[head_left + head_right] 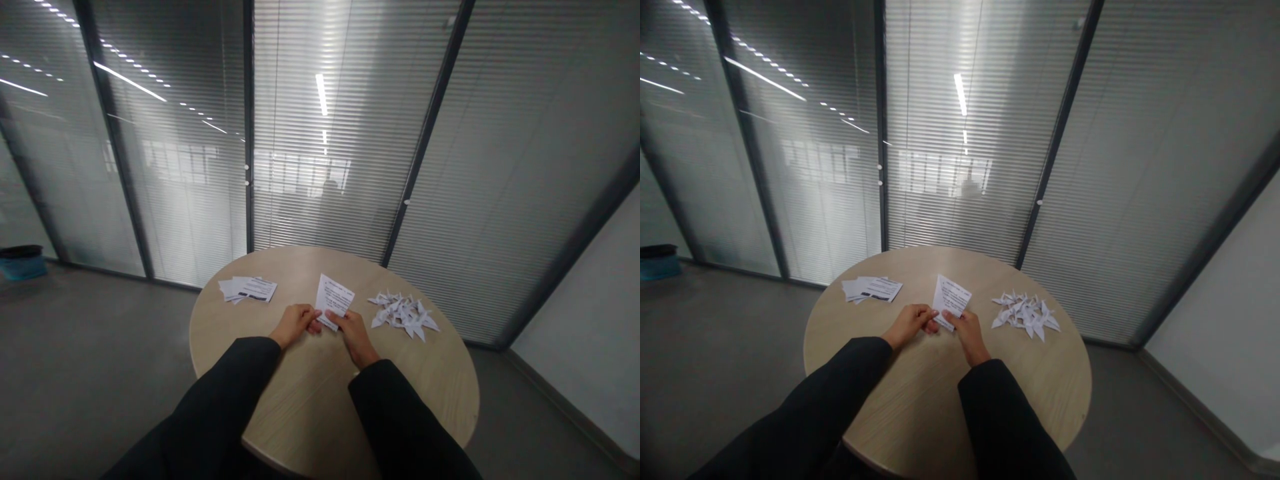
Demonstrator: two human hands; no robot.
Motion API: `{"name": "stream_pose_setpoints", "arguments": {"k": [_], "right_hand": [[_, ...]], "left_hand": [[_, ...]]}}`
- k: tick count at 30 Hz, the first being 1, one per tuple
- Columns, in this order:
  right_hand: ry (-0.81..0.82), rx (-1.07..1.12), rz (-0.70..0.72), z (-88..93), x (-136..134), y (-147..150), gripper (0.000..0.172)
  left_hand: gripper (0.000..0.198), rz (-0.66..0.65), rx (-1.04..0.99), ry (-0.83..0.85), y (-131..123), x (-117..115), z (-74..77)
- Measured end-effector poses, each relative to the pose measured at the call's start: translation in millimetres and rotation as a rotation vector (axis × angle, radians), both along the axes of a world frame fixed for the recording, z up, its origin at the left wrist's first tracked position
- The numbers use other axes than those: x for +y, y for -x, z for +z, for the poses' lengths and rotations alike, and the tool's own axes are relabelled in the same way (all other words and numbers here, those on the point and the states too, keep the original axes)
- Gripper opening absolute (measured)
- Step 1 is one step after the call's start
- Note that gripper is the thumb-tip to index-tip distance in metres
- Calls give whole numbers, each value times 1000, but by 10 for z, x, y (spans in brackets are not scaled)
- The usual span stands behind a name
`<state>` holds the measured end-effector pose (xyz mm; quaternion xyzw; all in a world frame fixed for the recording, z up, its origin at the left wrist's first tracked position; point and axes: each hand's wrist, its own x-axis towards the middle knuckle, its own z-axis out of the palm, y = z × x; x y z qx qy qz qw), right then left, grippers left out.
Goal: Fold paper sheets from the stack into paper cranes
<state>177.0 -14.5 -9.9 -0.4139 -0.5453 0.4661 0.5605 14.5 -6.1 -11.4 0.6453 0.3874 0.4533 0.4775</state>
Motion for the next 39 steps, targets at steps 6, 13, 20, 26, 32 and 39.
{"name": "stream_pose_setpoints", "arguments": {"k": [6, 13, 20, 26, 32, 39], "right_hand": [[-8, -9, -16, 28, -29, 21, 36], [12, -17, 63, 33, -25, 36, 38], [-25, -206, 129, -41, 5, 54, 36], [-96, -97, 63, -18, 18, 67, 44], [-149, -89, 28, -11, 31, 35, 51], [-288, -261, -49, -23, 15, 15, 47]], "left_hand": [[42, 80, 186, -189, 14, -71, 75], [44, 84, -49, -35, 31, 1, 53], [45, 46, -425, 81, 51, 2, 147], [45, 44, -454, 134, 37, -9, 129], [44, 47, -443, 167, 19, -27, 121], [39, 78, -484, 201, 18, 6, 93]]}}
